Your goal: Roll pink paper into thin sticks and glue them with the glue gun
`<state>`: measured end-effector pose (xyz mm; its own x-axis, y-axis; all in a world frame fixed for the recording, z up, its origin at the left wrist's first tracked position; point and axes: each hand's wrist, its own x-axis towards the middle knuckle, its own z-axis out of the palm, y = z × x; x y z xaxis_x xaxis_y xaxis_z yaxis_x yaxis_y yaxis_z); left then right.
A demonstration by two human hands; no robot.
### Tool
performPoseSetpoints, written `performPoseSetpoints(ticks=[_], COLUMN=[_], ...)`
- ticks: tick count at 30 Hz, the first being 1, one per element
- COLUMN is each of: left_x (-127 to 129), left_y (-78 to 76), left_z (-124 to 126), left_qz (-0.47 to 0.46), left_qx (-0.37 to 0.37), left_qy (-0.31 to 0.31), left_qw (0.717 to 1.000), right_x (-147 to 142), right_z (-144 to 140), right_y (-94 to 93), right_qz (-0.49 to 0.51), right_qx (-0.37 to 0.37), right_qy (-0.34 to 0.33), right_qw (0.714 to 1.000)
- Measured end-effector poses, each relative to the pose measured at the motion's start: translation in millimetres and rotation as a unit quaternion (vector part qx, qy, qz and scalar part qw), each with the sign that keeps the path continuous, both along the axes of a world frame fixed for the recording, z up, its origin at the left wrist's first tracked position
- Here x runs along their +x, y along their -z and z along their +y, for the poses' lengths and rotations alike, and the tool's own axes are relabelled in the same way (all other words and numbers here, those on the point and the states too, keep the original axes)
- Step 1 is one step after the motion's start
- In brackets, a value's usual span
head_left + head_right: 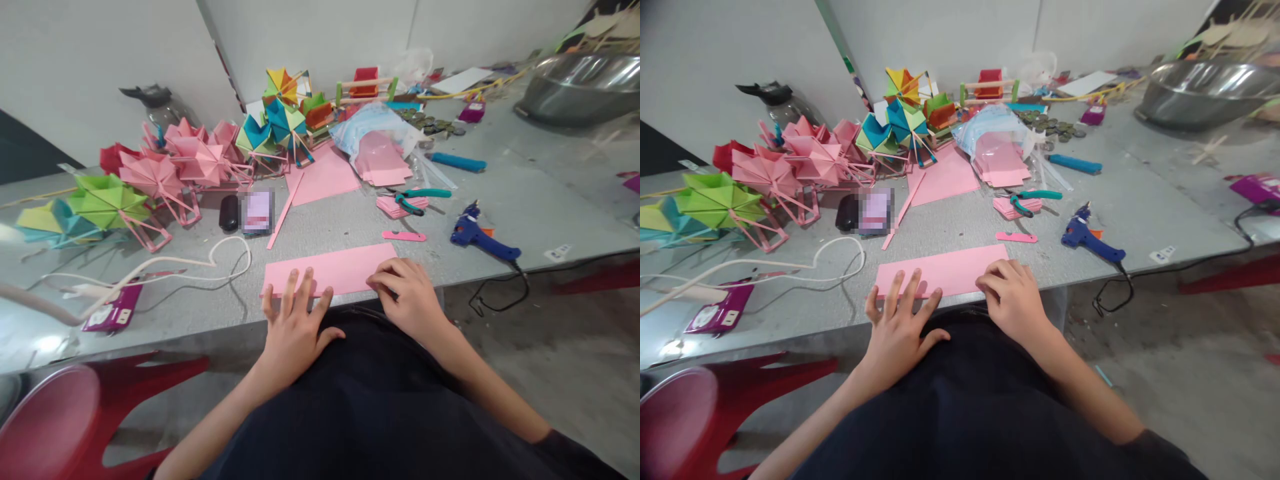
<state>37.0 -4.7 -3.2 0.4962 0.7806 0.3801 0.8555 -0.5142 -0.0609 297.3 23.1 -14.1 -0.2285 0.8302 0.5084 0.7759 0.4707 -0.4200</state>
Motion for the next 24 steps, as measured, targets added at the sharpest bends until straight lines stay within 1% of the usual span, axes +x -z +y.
performPoseSetpoints(ticks=[10,15,19,24], left_x=[-35,-60,-79,-90], left_y=[6.7,11.7,15.3,19.5], left_z=[-5,-9,-12,-12], left_qz=[-0.018,-0.013,0.017,0.017], left_qx=[0.028,0.047,0.093,0.137], left_qy=[-0.034,-0.054,-0.066,-0.083], left_qw=[0.999,0.997,0.993,0.987], right_x=[1,2,2,1], right_z=[0,0,-1,-5], right_y=[2.5,4.1,3.4,-0.5], right_qz=[0.003,0.007,-0.003,-0.046], right_qx=[-0.004,0.003,0.019,0.041], right_qy=[0.0,-0.007,-0.021,-0.041], right_qw=[1.0,1.0,1.0,0.997])
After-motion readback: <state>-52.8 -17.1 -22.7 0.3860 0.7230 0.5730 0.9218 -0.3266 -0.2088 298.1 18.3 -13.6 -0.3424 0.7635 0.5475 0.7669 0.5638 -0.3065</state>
